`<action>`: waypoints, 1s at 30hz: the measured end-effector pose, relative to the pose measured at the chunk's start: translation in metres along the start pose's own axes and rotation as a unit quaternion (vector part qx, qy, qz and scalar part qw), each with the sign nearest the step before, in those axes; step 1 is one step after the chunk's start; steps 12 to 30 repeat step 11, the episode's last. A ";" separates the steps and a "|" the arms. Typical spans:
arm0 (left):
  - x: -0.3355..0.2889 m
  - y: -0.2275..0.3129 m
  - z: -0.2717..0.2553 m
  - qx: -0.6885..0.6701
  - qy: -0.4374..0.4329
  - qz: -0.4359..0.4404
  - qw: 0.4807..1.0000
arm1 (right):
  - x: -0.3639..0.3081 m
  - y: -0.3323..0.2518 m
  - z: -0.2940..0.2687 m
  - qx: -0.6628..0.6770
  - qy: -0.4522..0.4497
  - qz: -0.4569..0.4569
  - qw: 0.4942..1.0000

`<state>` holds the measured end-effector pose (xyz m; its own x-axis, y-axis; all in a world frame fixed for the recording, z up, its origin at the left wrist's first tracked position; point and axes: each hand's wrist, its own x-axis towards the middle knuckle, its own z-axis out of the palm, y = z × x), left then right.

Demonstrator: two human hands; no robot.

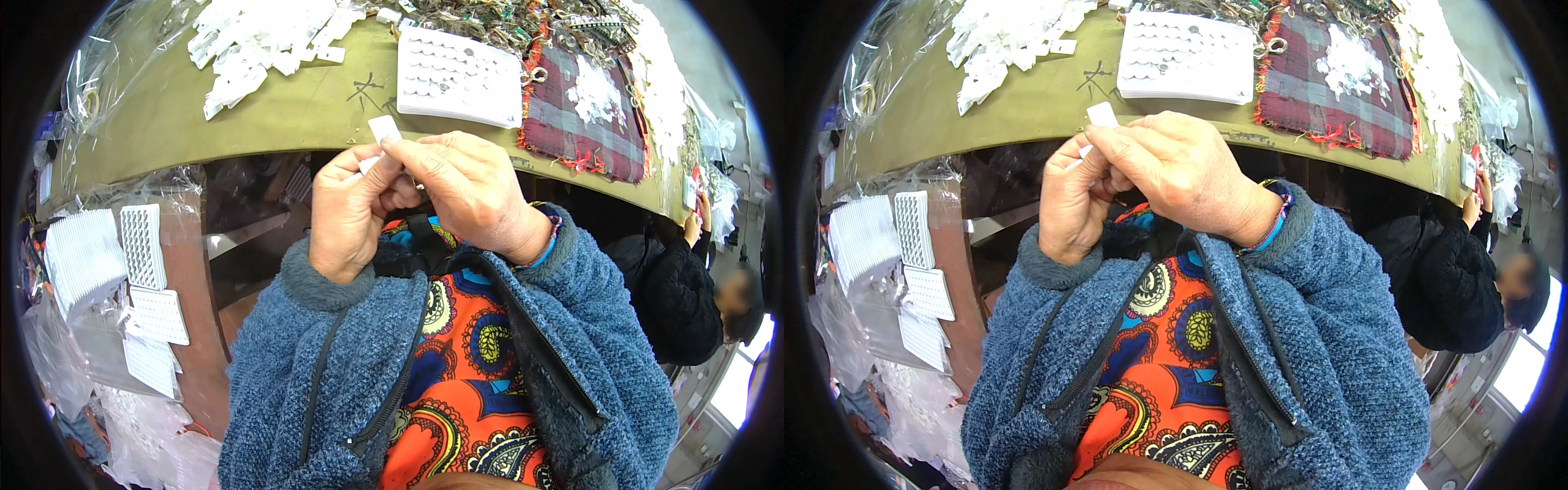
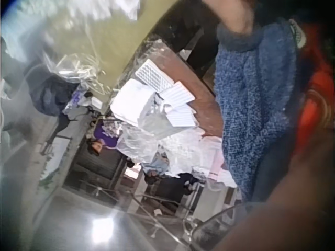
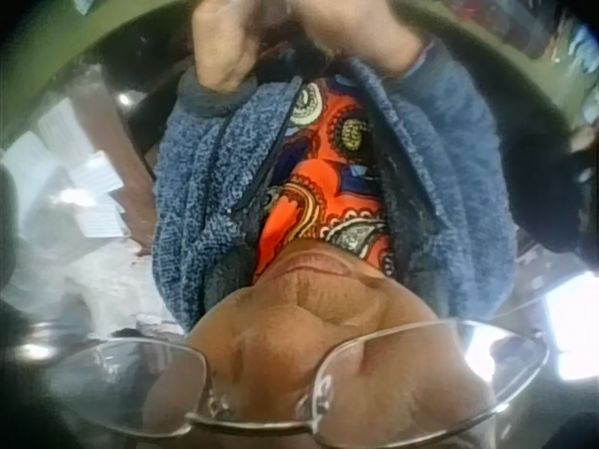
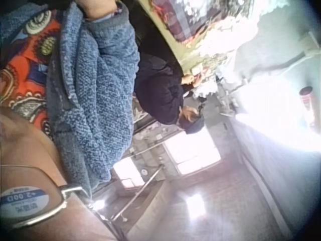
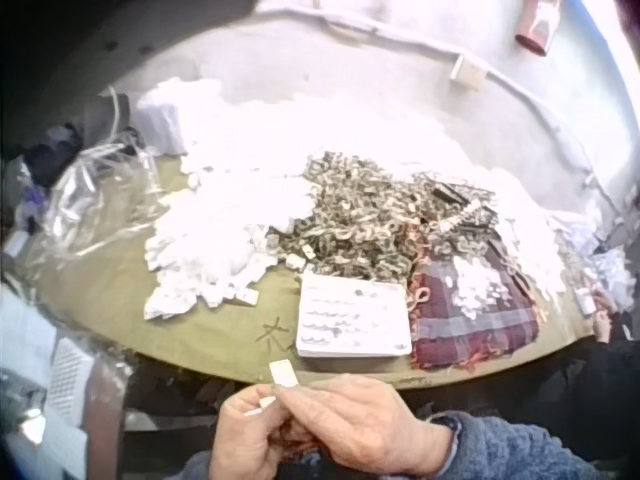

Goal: The person opens a plastic bag and removes small electronic components. They place a white tray on the table, then repeatedly pick up small white plastic pieces and attach them to the components, placing the assembled units into the tray.

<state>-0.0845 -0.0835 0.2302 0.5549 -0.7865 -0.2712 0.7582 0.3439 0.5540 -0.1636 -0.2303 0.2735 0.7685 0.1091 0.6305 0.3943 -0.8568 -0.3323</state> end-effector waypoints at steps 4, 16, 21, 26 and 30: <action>-0.008 0.017 -0.001 0.022 0.025 0.044 0.998 | 0.000 -0.013 -0.008 0.128 -0.020 0.113 0.985; -0.014 0.013 0.005 0.094 -0.080 -0.021 0.992 | 0.000 -0.018 -0.012 0.389 -0.023 0.465 0.795; -0.014 0.013 0.005 0.094 -0.080 -0.021 0.992 | 0.000 -0.018 -0.012 0.389 -0.023 0.465 0.795; -0.014 0.013 0.005 0.094 -0.080 -0.021 0.992 | 0.000 -0.018 -0.012 0.389 -0.023 0.465 0.795; -0.014 0.013 0.005 0.094 -0.080 -0.021 0.992 | 0.000 -0.018 -0.012 0.389 -0.023 0.465 0.795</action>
